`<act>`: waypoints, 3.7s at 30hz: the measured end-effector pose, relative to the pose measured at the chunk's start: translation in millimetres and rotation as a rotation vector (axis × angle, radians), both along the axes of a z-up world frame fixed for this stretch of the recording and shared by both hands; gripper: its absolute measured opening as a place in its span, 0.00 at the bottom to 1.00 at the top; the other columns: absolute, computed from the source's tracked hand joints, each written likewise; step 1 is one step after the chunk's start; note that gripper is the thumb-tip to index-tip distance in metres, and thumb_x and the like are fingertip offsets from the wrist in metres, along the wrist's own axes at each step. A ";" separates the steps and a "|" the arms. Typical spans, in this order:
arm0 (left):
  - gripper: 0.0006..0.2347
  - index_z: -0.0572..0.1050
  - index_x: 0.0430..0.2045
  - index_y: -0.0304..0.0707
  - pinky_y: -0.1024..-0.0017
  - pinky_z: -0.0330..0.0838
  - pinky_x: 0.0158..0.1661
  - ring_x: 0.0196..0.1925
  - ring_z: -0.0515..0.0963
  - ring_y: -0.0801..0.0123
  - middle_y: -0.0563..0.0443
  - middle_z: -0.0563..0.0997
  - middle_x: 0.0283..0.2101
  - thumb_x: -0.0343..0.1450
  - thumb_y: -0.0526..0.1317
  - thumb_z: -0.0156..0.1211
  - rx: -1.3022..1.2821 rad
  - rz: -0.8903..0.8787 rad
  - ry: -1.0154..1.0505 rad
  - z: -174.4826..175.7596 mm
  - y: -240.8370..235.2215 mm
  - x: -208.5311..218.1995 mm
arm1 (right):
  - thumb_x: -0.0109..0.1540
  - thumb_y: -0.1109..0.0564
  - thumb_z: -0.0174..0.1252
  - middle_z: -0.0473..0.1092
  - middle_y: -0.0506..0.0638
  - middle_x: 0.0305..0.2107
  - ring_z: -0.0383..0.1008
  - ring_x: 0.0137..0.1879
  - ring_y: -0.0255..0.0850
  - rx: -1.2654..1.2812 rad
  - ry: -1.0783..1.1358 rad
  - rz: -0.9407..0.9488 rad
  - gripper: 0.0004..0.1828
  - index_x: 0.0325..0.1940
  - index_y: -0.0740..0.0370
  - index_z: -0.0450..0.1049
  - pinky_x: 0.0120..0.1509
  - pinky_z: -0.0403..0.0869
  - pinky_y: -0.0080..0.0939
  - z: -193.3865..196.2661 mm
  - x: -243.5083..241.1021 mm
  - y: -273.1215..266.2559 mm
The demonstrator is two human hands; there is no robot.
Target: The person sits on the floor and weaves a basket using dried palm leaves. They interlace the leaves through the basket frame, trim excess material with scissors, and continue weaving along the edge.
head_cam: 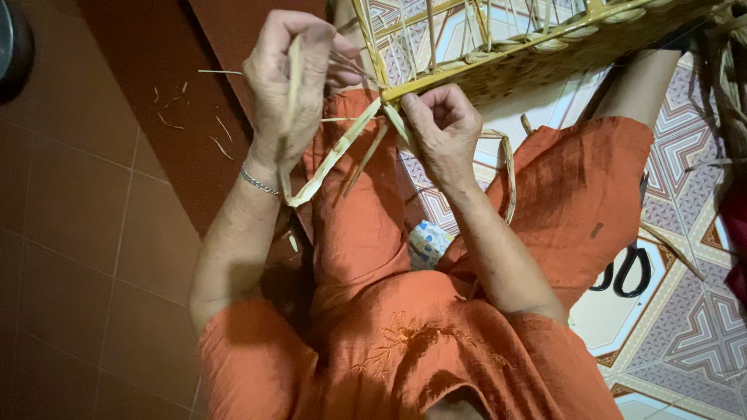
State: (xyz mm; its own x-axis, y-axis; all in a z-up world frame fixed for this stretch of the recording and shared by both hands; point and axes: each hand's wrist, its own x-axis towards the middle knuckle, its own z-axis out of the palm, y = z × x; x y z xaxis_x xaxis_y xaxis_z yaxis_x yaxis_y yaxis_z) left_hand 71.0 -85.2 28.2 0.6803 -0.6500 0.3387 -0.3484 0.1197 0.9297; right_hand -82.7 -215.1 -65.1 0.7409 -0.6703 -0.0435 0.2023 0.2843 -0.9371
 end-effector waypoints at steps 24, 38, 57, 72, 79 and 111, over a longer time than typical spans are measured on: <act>0.07 0.77 0.37 0.31 0.71 0.84 0.36 0.34 0.85 0.70 0.48 0.83 0.38 0.71 0.34 0.68 0.379 -0.373 -0.112 13.8 -9.3 4.5 | 0.69 0.66 0.64 0.71 0.45 0.32 0.71 0.34 0.26 -0.177 -0.042 -0.103 0.12 0.43 0.64 0.65 0.37 0.72 0.27 -1.7 2.9 6.9; 0.06 0.75 0.40 0.28 0.83 0.74 0.22 0.24 0.77 0.80 0.48 0.81 0.34 0.72 0.27 0.60 0.213 -0.230 0.342 10.7 -25.7 -5.0 | 0.69 0.68 0.63 0.72 0.46 0.35 0.71 0.36 0.26 -0.084 -0.101 -0.092 0.11 0.44 0.64 0.65 0.41 0.72 0.27 -8.1 4.3 9.8; 0.06 0.80 0.33 0.30 0.70 0.83 0.45 0.39 0.86 0.66 0.45 0.84 0.37 0.68 0.32 0.71 0.347 -0.332 -0.322 -13.5 -39.7 17.5 | 0.68 0.67 0.66 0.72 0.44 0.34 0.72 0.37 0.26 -0.196 -0.019 -0.145 0.12 0.44 0.64 0.67 0.42 0.72 0.26 -8.4 2.2 9.9; 0.04 0.80 0.36 0.25 0.81 0.79 0.28 0.29 0.82 0.76 0.46 0.80 0.37 0.72 0.29 0.67 0.344 -0.444 0.155 14.3 -27.6 11.2 | 0.66 0.67 0.65 0.76 0.50 0.34 0.78 0.35 0.32 -0.690 0.025 -0.157 0.11 0.48 0.67 0.68 0.38 0.77 0.30 22.2 -3.5 7.3; 0.03 0.81 0.38 0.28 0.82 0.81 0.30 0.30 0.82 0.78 0.49 0.81 0.36 0.74 0.30 0.65 0.298 -0.453 0.211 8.0 -26.0 9.8 | 0.64 0.62 0.64 0.68 0.45 0.18 0.63 0.20 0.35 -1.353 0.111 -0.177 0.08 0.34 0.58 0.71 0.26 0.62 0.39 -4.4 -6.2 -16.5; 0.18 0.73 0.56 0.37 0.70 0.80 0.56 0.55 0.81 0.67 0.47 0.79 0.53 0.72 0.29 0.71 0.163 -0.106 -0.336 -22.8 9.0 -29.1 | 0.69 0.57 0.63 0.73 0.52 0.27 0.71 0.31 0.38 -0.782 0.341 0.185 0.10 0.36 0.67 0.78 0.34 0.70 0.39 -23.9 -45.5 -35.7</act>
